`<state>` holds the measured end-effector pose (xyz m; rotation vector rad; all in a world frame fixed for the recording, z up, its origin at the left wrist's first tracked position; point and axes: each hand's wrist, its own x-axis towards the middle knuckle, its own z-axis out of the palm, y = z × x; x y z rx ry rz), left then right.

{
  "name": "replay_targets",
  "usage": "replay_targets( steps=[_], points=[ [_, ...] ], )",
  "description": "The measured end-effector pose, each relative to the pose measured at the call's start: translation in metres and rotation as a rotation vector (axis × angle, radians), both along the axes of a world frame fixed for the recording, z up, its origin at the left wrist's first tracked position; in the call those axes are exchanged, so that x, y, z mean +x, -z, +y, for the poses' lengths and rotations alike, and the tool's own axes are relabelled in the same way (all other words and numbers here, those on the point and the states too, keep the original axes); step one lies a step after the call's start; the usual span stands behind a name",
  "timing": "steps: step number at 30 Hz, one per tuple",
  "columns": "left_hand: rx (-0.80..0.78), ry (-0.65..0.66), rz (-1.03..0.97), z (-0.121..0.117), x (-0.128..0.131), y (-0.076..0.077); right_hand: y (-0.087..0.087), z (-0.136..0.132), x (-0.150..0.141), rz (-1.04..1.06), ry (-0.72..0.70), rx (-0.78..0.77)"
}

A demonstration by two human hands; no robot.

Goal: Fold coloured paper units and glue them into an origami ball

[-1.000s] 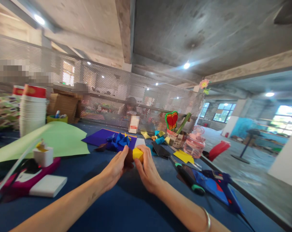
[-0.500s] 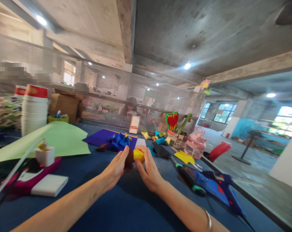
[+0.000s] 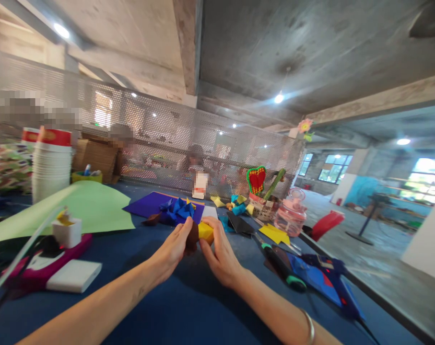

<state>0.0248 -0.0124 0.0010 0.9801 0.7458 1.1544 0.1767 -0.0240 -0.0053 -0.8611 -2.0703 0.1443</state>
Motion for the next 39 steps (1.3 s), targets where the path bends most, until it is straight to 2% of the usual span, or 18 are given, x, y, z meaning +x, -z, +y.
replay_targets(
  steps=[3,6,8,10,12,16,21,25,29,31,33,36,37,39],
  points=[
    [0.016,-0.008,0.045,0.0,-0.001,0.001,0.001,0.003,-0.001,0.194,0.006,-0.139],
    [0.05,-0.034,0.06,0.0,-0.001,0.0,0.002,0.007,-0.005,0.592,-0.016,-0.391],
    [0.08,-0.063,0.066,0.001,-0.001,0.0,0.002,0.009,-0.008,0.824,-0.071,-0.591],
    [0.123,-0.099,0.097,0.002,-0.001,0.0,0.0,0.009,-0.011,0.971,-0.141,-0.758],
    [0.174,-0.146,0.155,0.005,0.0,0.001,-0.003,0.007,-0.013,1.046,-0.203,-0.838],
    [0.259,-0.191,0.238,0.008,0.001,0.002,-0.009,0.005,-0.014,1.001,-0.297,-0.827],
    [0.303,-0.13,0.255,0.004,-0.002,-0.003,-0.01,0.004,-0.014,0.937,-0.315,-0.773],
    [0.249,-0.072,0.207,0.0,-0.005,-0.005,-0.006,0.006,-0.014,0.974,-0.271,-0.746],
    [0.122,0.067,0.075,0.003,-0.006,0.0,-0.004,0.009,-0.01,0.961,-0.242,-0.688],
    [0.105,0.04,0.092,0.008,-0.007,0.002,-0.004,0.01,-0.008,0.943,-0.23,-0.663],
    [0.207,-0.113,0.21,0.012,-0.01,0.002,-0.005,0.01,-0.006,0.904,-0.218,-0.652],
    [0.577,-0.345,0.485,0.015,-0.017,-0.003,-0.004,0.01,-0.004,0.764,-0.191,-0.616],
    [0.71,-0.364,0.565,0.014,-0.019,-0.005,-0.004,0.01,-0.003,0.698,-0.174,-0.59],
    [0.891,-0.321,0.681,0.013,-0.022,-0.008,-0.002,0.01,-0.001,0.565,-0.13,-0.522]
  ],
)
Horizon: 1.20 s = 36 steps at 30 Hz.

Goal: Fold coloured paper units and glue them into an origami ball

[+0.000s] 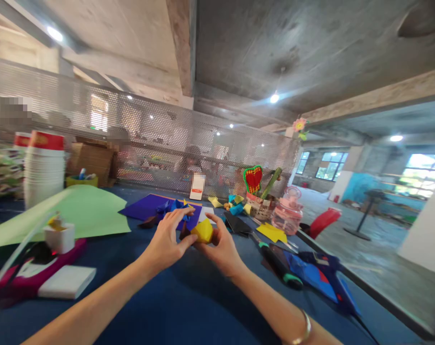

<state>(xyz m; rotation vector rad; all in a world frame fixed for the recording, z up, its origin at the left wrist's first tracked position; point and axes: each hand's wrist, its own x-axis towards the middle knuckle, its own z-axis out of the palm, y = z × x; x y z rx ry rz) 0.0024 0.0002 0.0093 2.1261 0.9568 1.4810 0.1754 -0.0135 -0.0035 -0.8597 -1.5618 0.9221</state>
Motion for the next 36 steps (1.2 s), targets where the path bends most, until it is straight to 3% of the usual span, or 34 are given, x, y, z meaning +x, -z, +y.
replay_targets(
  steps=[4,8,13,19,23,27,36],
  points=[
    [0.0,0.067,0.16,-0.001,-0.005,0.0,0.003,0.0,0.004,-0.175,0.02,0.112],
    [-0.063,0.124,0.157,0.003,-0.006,-0.001,0.003,0.0,0.006,-0.21,-0.009,0.115],
    [-0.266,0.255,-0.032,0.006,-0.006,-0.008,-0.002,-0.001,0.004,-0.123,-0.015,0.069],
    [-0.645,0.437,-0.53,0.016,-0.015,-0.009,-0.008,-0.002,0.004,0.002,-0.016,0.056],
    [-0.833,0.499,-0.745,0.025,-0.022,-0.005,-0.01,0.001,0.007,0.022,0.103,0.048],
    [-0.944,0.55,-0.797,0.028,-0.026,-0.004,-0.01,0.004,0.009,-0.043,0.156,-0.011],
    [-0.976,0.672,-0.738,0.031,-0.043,-0.014,-0.007,0.005,0.009,-0.096,0.16,-0.051]
  ],
)
